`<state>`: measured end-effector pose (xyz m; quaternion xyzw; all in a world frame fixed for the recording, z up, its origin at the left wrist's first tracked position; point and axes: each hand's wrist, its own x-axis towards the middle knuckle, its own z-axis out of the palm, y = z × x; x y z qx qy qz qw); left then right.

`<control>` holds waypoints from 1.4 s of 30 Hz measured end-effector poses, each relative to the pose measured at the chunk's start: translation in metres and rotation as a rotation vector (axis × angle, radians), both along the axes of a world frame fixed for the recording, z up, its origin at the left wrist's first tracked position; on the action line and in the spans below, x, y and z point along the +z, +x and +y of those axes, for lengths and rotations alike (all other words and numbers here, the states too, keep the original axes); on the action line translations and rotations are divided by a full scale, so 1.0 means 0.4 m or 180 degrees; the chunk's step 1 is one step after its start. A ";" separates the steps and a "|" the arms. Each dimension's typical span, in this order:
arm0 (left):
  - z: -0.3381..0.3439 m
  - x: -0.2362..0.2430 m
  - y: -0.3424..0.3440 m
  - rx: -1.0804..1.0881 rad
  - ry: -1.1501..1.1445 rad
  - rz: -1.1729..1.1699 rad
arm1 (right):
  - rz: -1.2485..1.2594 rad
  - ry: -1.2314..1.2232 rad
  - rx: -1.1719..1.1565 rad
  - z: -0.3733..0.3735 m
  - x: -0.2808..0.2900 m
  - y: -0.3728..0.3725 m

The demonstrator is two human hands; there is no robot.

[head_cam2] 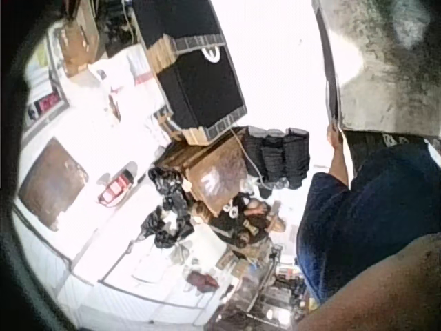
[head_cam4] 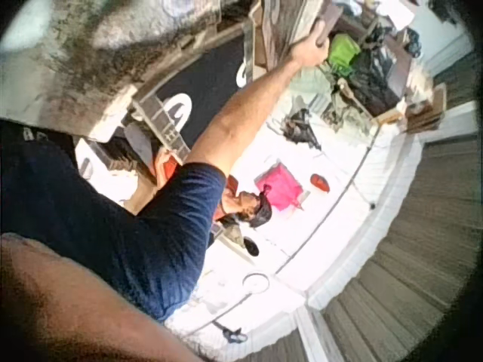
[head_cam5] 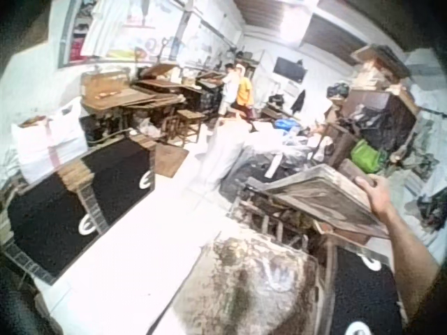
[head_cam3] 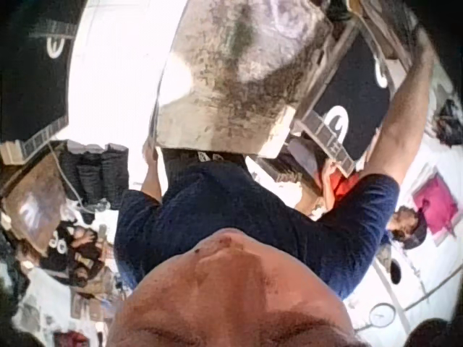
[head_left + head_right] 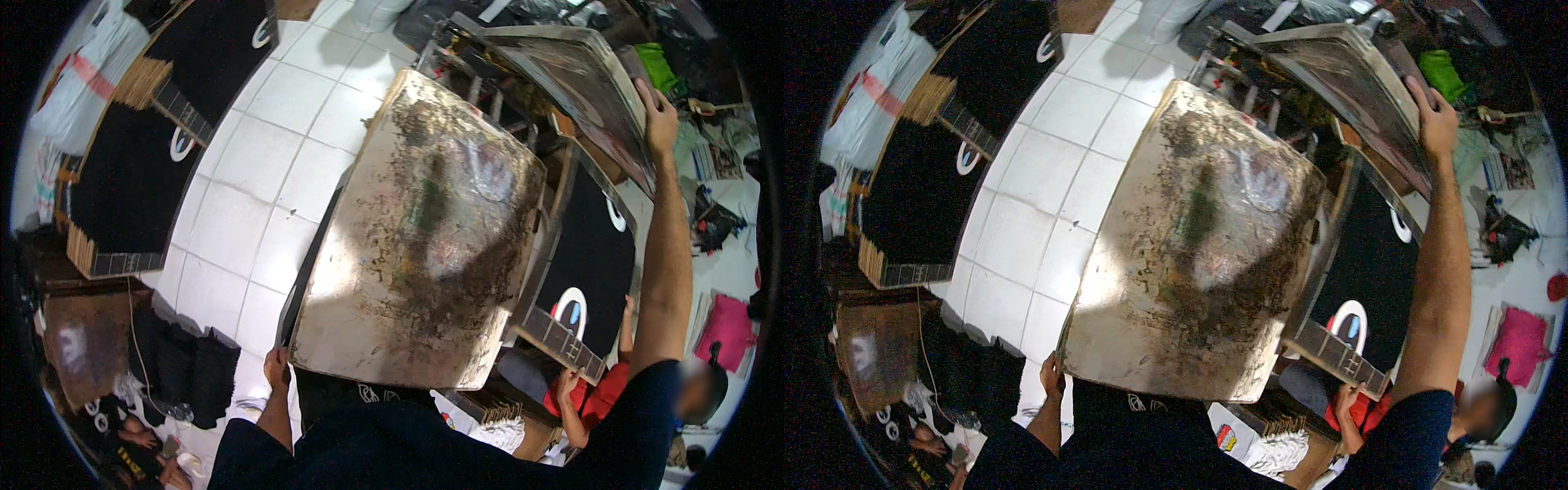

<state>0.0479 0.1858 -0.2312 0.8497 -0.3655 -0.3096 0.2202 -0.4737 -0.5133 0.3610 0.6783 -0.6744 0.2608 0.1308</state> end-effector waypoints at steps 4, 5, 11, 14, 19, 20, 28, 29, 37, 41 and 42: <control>0.012 0.005 0.036 0.0346 0.0629 0.0365 | -0.0065 0.0056 -0.0008 -0.020 0.002 -0.025; 0.004 0.018 0.047 0.0228 0.0436 0.0124 | -0.0051 0.0038 -0.0063 -0.022 0.003 -0.030; -0.203 0.220 0.093 0.0447 -0.0731 -0.0325 | 0.0145 0.0149 0.0092 -0.016 0.006 -0.022; -0.439 0.368 0.101 0.0463 -0.1725 -0.0478 | 0.0497 0.0158 0.0179 0.003 0.003 0.008; -0.854 0.633 0.019 -0.0017 -0.3048 -0.0907 | 0.0304 0.0158 -0.0212 0.060 -0.005 0.060; -0.897 0.696 0.000 -0.0080 -0.3168 -0.1161 | 0.0276 0.0112 -0.0184 0.070 -0.004 0.068; -0.757 1.102 -0.237 -0.0768 -0.3641 -0.1915 | 0.0457 0.0051 -0.0011 0.090 -0.025 0.074; -0.727 1.122 -0.277 -0.1084 -0.3768 -0.2137 | 0.0528 0.0106 0.0037 0.089 -0.028 0.072; -0.478 0.930 -0.824 -0.3557 -0.3248 -0.0530 | 0.0520 0.0217 0.0087 0.095 -0.024 0.084; -0.441 0.714 -0.964 -0.3975 -0.3672 -0.0461 | 0.0443 0.0230 0.0157 0.104 -0.032 0.083; -0.423 0.678 -0.972 -0.4010 -0.3376 -0.0640 | 0.0430 0.0163 0.0139 0.106 -0.036 0.082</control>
